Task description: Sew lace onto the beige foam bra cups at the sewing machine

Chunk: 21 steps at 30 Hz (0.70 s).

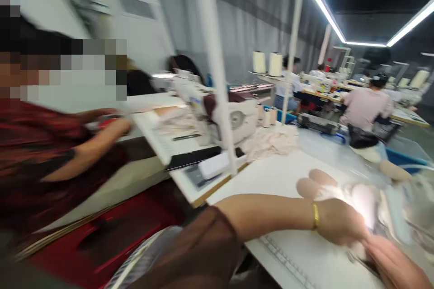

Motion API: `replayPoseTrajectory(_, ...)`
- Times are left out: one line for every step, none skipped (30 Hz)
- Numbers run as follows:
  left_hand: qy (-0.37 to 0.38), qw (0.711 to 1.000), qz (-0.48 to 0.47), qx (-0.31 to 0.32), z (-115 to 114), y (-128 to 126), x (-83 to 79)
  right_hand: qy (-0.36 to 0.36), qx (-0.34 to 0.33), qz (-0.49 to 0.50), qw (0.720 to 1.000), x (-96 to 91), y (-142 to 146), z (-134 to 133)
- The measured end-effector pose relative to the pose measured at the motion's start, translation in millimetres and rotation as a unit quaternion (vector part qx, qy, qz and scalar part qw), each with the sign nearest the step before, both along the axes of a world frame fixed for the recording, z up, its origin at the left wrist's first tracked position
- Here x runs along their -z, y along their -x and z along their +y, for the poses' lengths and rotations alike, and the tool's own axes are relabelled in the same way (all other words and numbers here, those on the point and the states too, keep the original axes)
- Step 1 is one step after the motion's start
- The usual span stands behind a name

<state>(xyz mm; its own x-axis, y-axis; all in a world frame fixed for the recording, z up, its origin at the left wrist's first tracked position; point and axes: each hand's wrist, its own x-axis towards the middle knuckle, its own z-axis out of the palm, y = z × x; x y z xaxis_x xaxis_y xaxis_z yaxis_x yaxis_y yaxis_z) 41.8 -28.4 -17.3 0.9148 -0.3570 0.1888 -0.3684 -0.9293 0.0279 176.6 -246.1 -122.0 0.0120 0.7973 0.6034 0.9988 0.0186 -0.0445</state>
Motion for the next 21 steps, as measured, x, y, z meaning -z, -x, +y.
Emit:
replayPoseTrajectory(0.006, 0.998, 0.002, 0.061, 3.1, 2.2, 1.2, 0.019, -0.001, -0.015, 1.0, -9.6, 11.2, -13.5)
replayPoseTrajectory(0.012, 0.996, -0.008, 0.083, 7.0, 3.4, 3.1, 0.039, -0.005, -0.027, 0.999, -20.5, 22.5, -19.8)
replayPoseTrajectory(0.017, 0.994, -0.01, 0.106, 11.2, 3.8, 5.6, 0.044, 0.019, -0.02, 0.999, -31.5, 32.1, -20.1)
replayPoseTrajectory(0.022, 0.993, -0.013, 0.119, 15.0, 3.9, 8.6, 0.042, 0.042, -0.012, 0.998, -41.7, 39.4, -16.6)
replayPoseTrajectory(0.018, 0.994, -0.026, 0.106, 18.1, 4.2, 11.9, 0.055, 0.057, -0.006, 0.997, -50.5, 44.3, -11.6)
replayPoseTrajectory(0.016, 0.994, -0.037, 0.103, 20.2, 5.0, 15.1, 0.068, 0.071, -0.001, 0.995, -57.7, 47.5, -6.8)
replayPoseTrajectory(0.021, 0.994, -0.05, 0.097, 21.3, 6.2, 17.8, 0.073, 0.083, 0.006, 0.994, -63.3, 49.6, -3.3)
replayPoseTrajectory(0.025, 0.993, -0.059, 0.099, 21.4, 7.8, 19.9, 0.08, 0.088, 0.014, 0.993, -67.6, 51.4, -1.6)
replayPoseTrajectory(0.029, 0.992, -0.064, 0.108, 20.8, 9.4, 21.3, 0.088, 0.09, 0.023, 0.992, -70.9, 53.2, -1.5)
replayPoseTrajectory(0.03, 0.99, -0.064, 0.119, 19.8, 10.7, 22.0, 0.096, 0.088, 0.033, 0.991, -73.4, 54.9, -2.5)
replayPoseTrajectory(0.027, 0.989, -0.062, 0.133, 18.5, 11.6, 22.0, 0.104, 0.085, 0.041, 0.99, -75.4, 56.7, -4.1)
replayPoseTrajectory(0.024, 0.988, -0.059, 0.143, 17.2, 11.9, 21.7, 0.112, 0.081, 0.048, 0.989, -77.1, 58.3, -5.7)
replayPoseTrajectory(0.021, 0.987, -0.06, 0.146, 16.0, 11.7, 21.1, 0.117, 0.076, 0.053, 0.989, -78.7, 59.8, -6.9)
replayPoseTrajectory(0.022, 0.987, -0.061, 0.144, 15.1, 11.3, 20.5, 0.12, 0.07, 0.057, 0.989, -80.2, 60.9, -7.7)
replayPoseTrajectory(0.026, 0.988, -0.064, 0.14, 14.4, 10.7, 19.9, 0.12, 0.062, 0.061, 0.989, -81.6, 61.8, -8.0)
replayPoseTrajectory(0.033, 0.988, -0.065, 0.135, 13.9, 10.4, 19.5, 0.119, 0.054, 0.066, 0.989, -82.8, 62.4, -8.0)
replayPoseTrajectory(0.04, 0.989, -0.065, 0.129, 13.7, 10.2, 19.3, 0.119, 0.046, 0.073, 0.989, -83.9, 62.8, -7.7)
replayPoseTrajectory(0.047, 0.989, -0.064, 0.125, 13.5, 10.4, 19.4, 0.119, 0.04, 0.079, 0.989, -84.6, 63.0, -7.4)
replayPoseTrajectory(0.051, 0.989, -0.062, 0.122, 13.4, 10.8, 19.6, 0.12, 0.036, 0.084, 0.989, -85.0, 63.2, -7.1)
replayPoseTrajectory(0.052, 0.989, -0.061, 0.122, 13.3, 11.3, 20.0, 0.122, 0.035, 0.089, 0.988, -85.2, 63.2, -7.1)
replayPoseTrajectory(0.051, 0.989, -0.06, 0.122, 13.1, 11.8, 20.4, 0.124, 0.034, 0.092, 0.987, -85.2, 63.3, -7.2)
